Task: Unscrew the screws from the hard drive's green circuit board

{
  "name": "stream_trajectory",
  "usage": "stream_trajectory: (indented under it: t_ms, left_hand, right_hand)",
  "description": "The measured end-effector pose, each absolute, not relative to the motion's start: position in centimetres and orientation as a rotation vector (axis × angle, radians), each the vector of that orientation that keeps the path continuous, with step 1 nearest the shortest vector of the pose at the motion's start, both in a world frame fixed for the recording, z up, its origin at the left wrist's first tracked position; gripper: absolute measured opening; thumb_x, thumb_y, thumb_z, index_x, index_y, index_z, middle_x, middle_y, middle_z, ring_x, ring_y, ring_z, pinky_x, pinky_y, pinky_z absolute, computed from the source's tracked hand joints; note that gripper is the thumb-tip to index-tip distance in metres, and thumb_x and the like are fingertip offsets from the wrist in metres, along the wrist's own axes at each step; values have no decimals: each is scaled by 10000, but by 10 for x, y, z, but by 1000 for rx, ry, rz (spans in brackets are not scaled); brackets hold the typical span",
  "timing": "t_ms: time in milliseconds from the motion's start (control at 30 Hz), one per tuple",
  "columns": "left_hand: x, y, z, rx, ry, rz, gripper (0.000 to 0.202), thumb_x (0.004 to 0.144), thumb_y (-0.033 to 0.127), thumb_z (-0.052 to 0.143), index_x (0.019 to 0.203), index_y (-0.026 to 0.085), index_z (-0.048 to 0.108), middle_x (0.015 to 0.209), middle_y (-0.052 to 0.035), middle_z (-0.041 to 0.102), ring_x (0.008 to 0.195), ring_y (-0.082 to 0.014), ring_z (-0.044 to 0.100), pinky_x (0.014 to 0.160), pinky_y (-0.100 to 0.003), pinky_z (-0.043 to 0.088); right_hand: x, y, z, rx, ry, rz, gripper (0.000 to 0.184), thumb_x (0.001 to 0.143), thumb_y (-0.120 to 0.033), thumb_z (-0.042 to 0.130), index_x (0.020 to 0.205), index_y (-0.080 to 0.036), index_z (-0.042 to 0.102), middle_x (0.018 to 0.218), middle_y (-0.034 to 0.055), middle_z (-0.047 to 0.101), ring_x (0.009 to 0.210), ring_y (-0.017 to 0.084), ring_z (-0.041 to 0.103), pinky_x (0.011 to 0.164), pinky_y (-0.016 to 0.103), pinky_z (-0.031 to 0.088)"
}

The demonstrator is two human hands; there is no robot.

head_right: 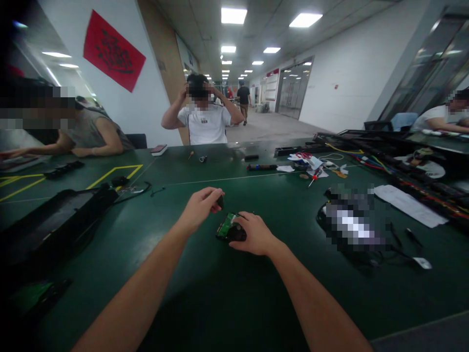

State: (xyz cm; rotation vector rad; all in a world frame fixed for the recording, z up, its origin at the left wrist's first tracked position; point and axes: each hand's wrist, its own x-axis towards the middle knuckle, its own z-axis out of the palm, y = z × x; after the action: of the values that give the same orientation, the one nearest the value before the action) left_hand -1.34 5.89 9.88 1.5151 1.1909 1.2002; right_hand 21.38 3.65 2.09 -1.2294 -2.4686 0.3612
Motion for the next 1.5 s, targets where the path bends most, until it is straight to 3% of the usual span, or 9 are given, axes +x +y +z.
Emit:
stream_trajectory:
  t_ms: [133, 400, 600, 800, 933, 1100, 1333, 1500]
  left_hand:
    - [-15, 58, 99, 1655, 1225, 1311, 294, 981, 468, 624, 1078, 205, 715, 951, -25, 705, 665, -122, 662, 604, -241, 507]
    - [-13, 53, 104, 1803, 1201, 1329, 219, 1010, 408, 588, 1035, 220, 698, 923, -13, 674, 715, -140, 643, 630, -248, 527]
    - [-18, 56, 102, 2039, 1366, 1524, 184, 997, 296, 615, 1080, 231, 766, 1065, -74, 702, 956, -201, 671, 863, -336, 542]
    - [-16, 53, 104, 2013, 1376, 1558, 115, 968, 293, 669, 1026, 253, 760, 1022, -49, 739, 842, -190, 655, 844, -335, 522]
    - [-18, 53, 105, 2077, 1379, 1536, 145, 987, 265, 638, 1045, 263, 771, 1045, -65, 760, 987, -226, 683, 931, -364, 523]
    - [-20, 54, 105, 2028, 1381, 1562, 161, 976, 229, 638, 1039, 260, 783, 1079, -76, 754, 1026, -234, 688, 975, -380, 535]
    - [-20, 54, 104, 2091, 1339, 1546, 191, 995, 216, 606, 1056, 252, 783, 1123, -83, 760, 1070, -237, 694, 1037, -399, 525]
    - [-13, 52, 102, 1948, 1350, 1543, 103, 927, 301, 750, 1017, 251, 762, 1066, -64, 777, 950, -226, 721, 965, -383, 559]
  right_hand:
    - [215, 35, 24, -1245, -2459, 366, 774, 798, -645, 830, 1430, -240, 640, 1589, 179, 533, 1460, 401, 516, 1210, 614, 384]
    - [212, 34, 25, -1304, -2415, 389, 784, 799, -673, 821, 1434, -242, 661, 1617, 188, 508, 1481, 426, 491, 1221, 638, 367]
    - [212, 38, 20, -1267, -2416, 378, 788, 796, -666, 825, 1429, -225, 663, 1602, 201, 520, 1475, 414, 501, 1223, 624, 365]
    - [211, 39, 21, -1272, -2420, 392, 764, 807, -669, 812, 1420, -237, 664, 1601, 188, 527, 1472, 420, 500, 1217, 650, 355]
    - [210, 40, 20, -1253, -2422, 380, 760, 822, -650, 803, 1431, -221, 649, 1597, 196, 526, 1462, 412, 512, 1202, 636, 379]
    - [210, 43, 15, -1238, -2414, 363, 834, 840, -669, 778, 1508, -215, 573, 1594, 194, 527, 1462, 407, 510, 1207, 644, 374]
    - [214, 45, 14, -1207, -2496, 341, 804, 851, -731, 743, 1474, -240, 612, 1619, 197, 481, 1464, 428, 496, 1193, 649, 384]
    - [214, 43, 13, -1235, -2501, 285, 824, 816, -739, 771, 1478, -276, 609, 1622, 186, 463, 1482, 449, 454, 1189, 676, 360]
